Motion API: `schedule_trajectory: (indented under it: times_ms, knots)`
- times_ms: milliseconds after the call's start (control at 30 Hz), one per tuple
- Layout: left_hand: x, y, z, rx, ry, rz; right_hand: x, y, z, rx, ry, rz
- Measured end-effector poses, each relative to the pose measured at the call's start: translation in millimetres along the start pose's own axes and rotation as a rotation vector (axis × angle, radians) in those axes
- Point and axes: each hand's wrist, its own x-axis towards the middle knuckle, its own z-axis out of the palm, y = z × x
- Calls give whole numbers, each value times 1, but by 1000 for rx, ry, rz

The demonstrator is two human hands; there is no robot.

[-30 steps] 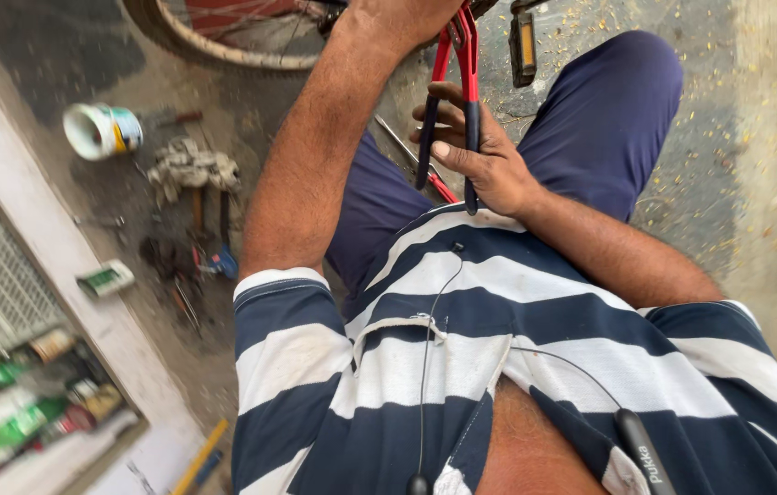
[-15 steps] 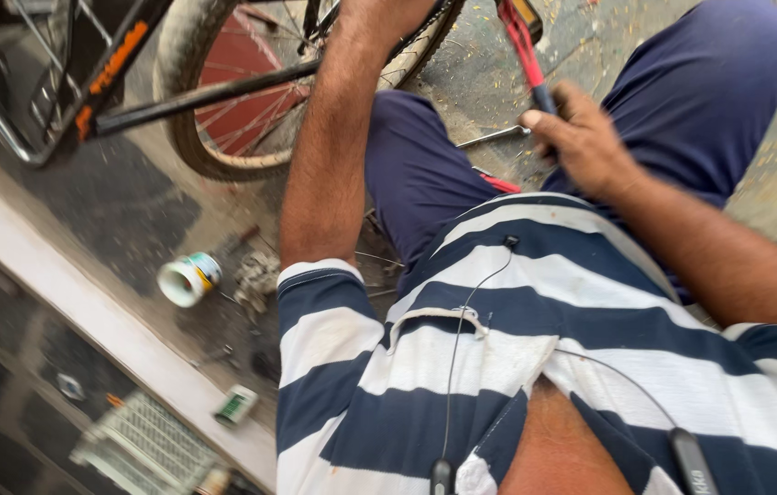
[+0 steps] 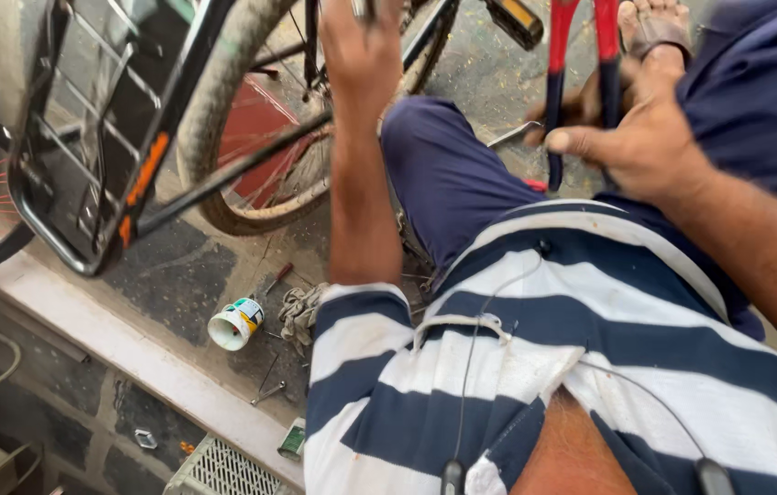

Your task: The person sits on the ground and repairs a bicycle chain using a wrench and pliers. They loosen and tighten bolts on the rear wheel area, then use pliers to manipulate and remove a chain link.

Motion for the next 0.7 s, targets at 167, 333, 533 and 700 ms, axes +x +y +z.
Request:
schedule_trajectory:
  times_ms: [167,333,533,700]
  knots:
    - [-8,45,-13,-635,-82,-384,19,20,11,-70,-24,319]
    - [16,51,-21,-642,-204,-583,23,32,16,107,-148,159]
    - [18,44,-20,-745,-219,-338,28,28,20,123,-204,205]
    - [12,47,-17,-729,-159,-405,31,22,22,105,-234,193]
